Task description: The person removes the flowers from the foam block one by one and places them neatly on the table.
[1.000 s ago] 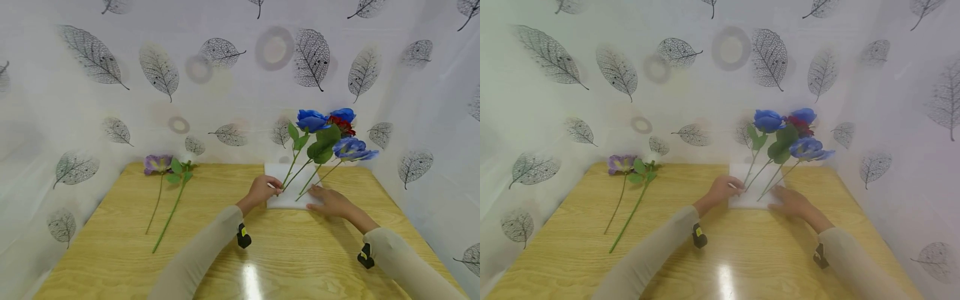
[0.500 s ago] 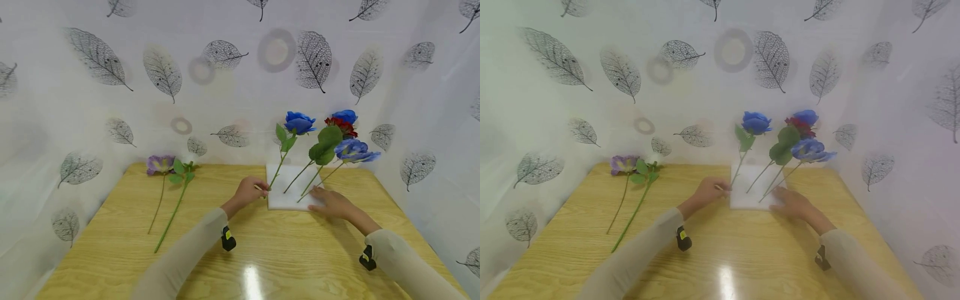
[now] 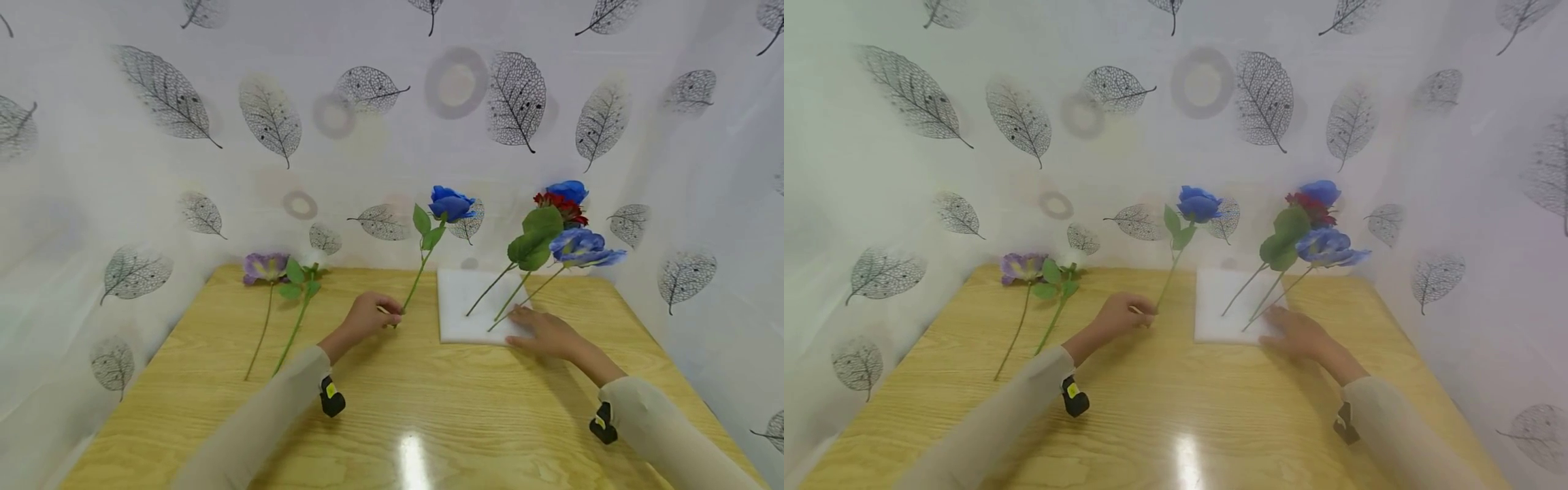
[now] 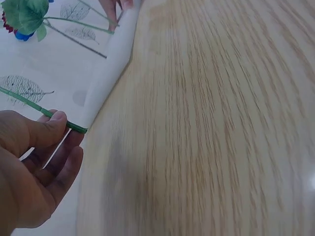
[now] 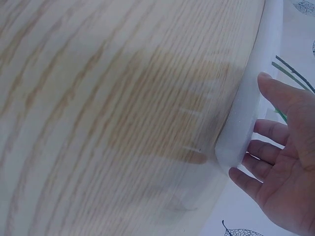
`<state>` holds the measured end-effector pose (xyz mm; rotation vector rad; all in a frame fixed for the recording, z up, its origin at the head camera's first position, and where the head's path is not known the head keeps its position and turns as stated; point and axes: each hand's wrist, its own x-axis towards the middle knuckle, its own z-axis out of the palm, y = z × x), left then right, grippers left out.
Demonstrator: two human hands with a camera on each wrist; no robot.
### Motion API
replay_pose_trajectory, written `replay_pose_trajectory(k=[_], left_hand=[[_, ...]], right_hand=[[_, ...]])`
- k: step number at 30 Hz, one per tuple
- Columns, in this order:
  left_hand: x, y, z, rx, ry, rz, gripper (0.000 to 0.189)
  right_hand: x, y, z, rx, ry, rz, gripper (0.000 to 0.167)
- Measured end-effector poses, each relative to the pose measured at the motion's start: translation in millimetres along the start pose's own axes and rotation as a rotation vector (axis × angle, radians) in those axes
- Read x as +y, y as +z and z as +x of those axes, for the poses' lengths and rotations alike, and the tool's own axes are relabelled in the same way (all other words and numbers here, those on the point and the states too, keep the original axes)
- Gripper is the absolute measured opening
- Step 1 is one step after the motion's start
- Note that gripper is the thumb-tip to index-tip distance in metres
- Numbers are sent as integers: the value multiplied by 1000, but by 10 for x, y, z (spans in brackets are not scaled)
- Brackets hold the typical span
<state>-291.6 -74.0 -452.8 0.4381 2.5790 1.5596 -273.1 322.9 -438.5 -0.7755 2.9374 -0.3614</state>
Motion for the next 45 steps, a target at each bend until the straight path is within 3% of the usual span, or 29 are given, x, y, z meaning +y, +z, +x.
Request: replay_pose_trajectory(k=[10,25,31,36,45], left_hand=[[-169,-332,-218,29,-84,23,17],[-304,-826,-549,-69,-99,51,23],[-355,-954,-654,-92,-152,66,27],[-398,-1047,-727,-122,-155,40,29],[-436,-1158,-818,-120,-206,44,29]], right_hand=[[8,11,-6,12,2,12,69],[-26,-13,-4,-12,11,-18,70],[-25,-10,0,-12,6,-11,69],[-23,-11,-1,-7,1,-18,68],[-20,-12,7,-15,4,-22,69]])
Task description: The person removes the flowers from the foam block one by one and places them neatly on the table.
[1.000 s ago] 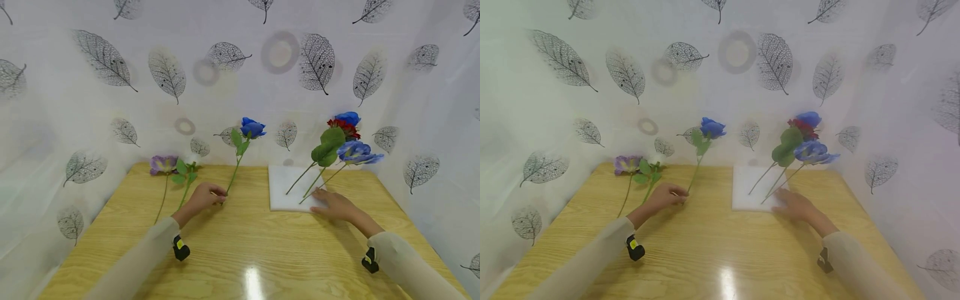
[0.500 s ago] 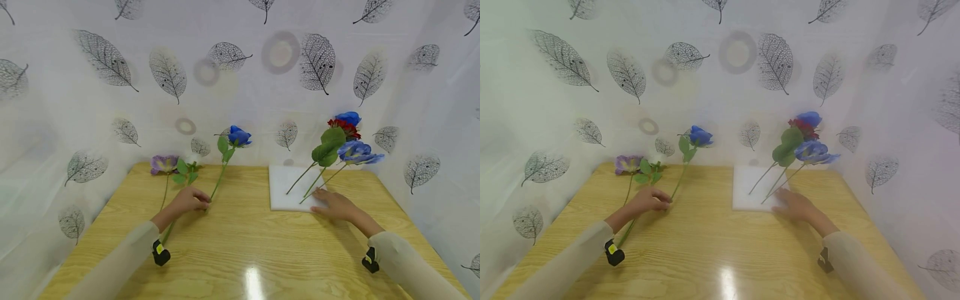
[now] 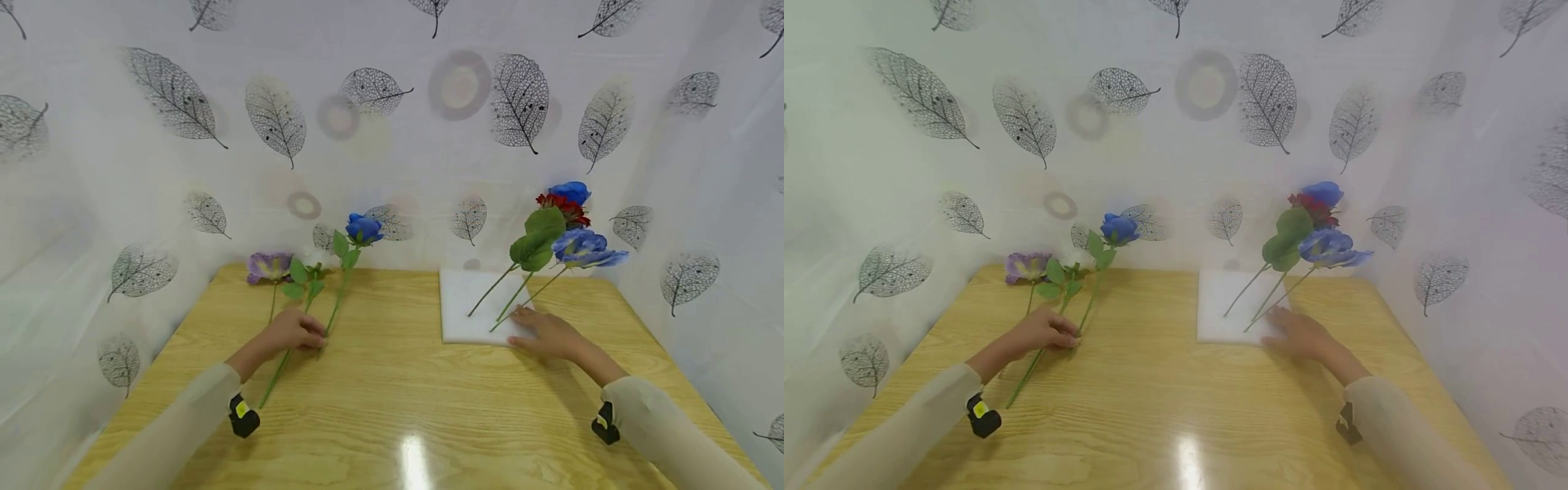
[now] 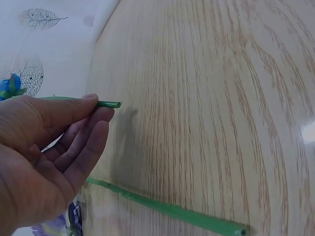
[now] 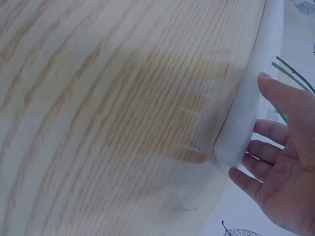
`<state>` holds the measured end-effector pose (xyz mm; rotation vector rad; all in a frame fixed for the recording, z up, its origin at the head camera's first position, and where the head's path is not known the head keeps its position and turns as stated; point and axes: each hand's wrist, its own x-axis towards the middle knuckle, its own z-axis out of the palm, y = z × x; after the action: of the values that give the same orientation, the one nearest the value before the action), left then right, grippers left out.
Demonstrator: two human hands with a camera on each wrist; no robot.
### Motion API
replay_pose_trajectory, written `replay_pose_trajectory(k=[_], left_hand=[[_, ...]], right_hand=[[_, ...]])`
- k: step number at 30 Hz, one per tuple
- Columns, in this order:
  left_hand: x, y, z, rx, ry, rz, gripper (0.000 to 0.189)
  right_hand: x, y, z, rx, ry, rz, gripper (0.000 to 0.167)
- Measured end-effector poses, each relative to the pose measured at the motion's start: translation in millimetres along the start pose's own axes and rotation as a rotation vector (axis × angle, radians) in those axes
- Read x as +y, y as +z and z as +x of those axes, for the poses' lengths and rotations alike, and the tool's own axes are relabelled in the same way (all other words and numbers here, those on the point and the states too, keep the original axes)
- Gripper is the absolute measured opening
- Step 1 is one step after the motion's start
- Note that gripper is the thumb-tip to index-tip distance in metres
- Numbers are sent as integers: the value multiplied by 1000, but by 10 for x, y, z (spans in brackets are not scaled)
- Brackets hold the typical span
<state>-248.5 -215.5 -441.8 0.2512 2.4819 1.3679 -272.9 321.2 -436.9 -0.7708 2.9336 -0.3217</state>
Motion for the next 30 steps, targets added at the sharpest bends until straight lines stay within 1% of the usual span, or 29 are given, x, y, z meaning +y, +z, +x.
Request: replay_pose_trajectory(k=[6,10,20,23,30], left_hand=[[-37,-56,-48,-34,11,6,28],[-45,-76,-69,-54,-13,-21,28],[-17,-76,-112,-86,-60,-40,28],[-29,-71,-119,-100,-62,-41,30],[-39,-88,-134,-129,-64,-77,32]], right_hand=[[-3,-11,2,-6,-2,1,69],[11,-7,4,-3,-7,1,70],[31,5,13,1,-11,0,70],[30,6,14,-1,-9,1,70],[47,11,10,-1,-2,5,69]])
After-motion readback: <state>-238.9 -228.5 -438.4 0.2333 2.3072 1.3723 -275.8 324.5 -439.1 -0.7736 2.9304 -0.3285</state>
